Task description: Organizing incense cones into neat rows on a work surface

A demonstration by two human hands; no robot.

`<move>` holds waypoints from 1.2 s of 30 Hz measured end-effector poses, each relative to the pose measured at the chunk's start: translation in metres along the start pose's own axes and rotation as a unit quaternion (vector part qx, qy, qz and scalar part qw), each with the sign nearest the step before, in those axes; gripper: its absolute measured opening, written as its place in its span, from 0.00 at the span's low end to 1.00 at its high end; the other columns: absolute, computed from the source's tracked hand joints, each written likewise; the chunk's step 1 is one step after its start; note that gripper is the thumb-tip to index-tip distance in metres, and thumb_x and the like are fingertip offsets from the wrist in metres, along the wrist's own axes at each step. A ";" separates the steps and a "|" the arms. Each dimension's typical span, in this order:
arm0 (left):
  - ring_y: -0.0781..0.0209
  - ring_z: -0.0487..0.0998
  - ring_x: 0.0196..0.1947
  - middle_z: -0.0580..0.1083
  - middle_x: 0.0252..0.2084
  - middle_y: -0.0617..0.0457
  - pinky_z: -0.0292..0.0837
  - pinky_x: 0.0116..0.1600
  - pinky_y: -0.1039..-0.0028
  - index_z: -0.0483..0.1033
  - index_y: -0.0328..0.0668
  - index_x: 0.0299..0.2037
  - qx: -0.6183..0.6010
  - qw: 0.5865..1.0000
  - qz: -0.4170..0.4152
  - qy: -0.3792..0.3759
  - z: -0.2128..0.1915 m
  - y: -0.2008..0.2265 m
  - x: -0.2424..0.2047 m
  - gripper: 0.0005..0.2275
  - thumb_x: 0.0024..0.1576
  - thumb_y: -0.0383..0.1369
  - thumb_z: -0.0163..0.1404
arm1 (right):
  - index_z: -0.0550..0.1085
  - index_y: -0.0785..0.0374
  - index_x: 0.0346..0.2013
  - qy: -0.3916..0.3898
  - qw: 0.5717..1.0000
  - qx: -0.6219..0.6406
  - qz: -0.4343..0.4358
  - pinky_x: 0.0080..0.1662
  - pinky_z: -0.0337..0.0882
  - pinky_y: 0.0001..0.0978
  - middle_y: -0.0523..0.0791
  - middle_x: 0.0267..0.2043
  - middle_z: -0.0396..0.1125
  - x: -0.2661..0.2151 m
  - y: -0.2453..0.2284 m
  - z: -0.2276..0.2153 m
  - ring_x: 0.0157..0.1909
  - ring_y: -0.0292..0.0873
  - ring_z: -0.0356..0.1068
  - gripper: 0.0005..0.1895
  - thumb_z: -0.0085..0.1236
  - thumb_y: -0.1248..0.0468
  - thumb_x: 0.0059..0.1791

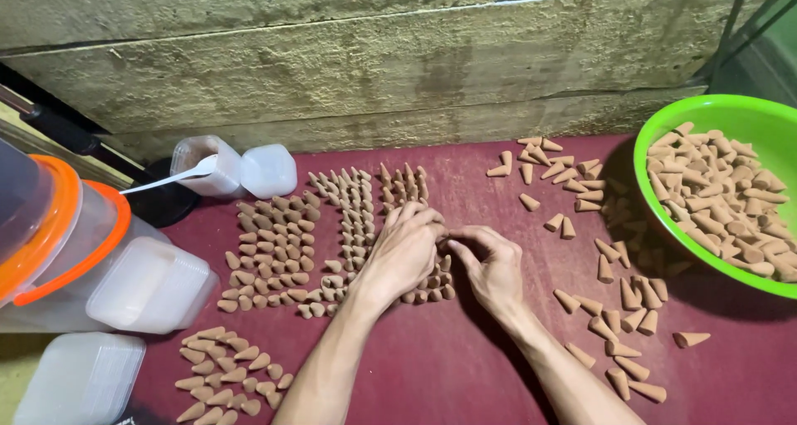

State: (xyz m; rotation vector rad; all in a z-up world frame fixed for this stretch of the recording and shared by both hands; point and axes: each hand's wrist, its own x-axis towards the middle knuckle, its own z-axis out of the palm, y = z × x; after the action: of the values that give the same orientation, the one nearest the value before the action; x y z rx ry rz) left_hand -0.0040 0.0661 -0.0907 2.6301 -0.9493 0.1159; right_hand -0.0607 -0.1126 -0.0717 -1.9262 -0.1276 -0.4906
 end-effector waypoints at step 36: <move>0.50 0.69 0.61 0.74 0.50 0.50 0.64 0.65 0.60 0.79 0.46 0.44 -0.069 0.990 0.047 0.112 -0.063 0.066 0.006 0.13 0.53 0.24 0.44 | 0.79 0.56 0.47 -0.130 0.975 -0.162 0.076 0.51 0.75 0.57 0.50 0.44 0.75 0.021 -0.013 -0.058 0.52 0.61 0.75 0.20 0.66 0.68 0.40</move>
State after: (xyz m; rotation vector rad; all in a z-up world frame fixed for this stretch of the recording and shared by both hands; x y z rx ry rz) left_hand -0.0394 0.0366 -0.0116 2.3856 -0.9667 0.3494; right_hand -0.0615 -0.1630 -0.0338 -2.2956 -0.0709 -0.1613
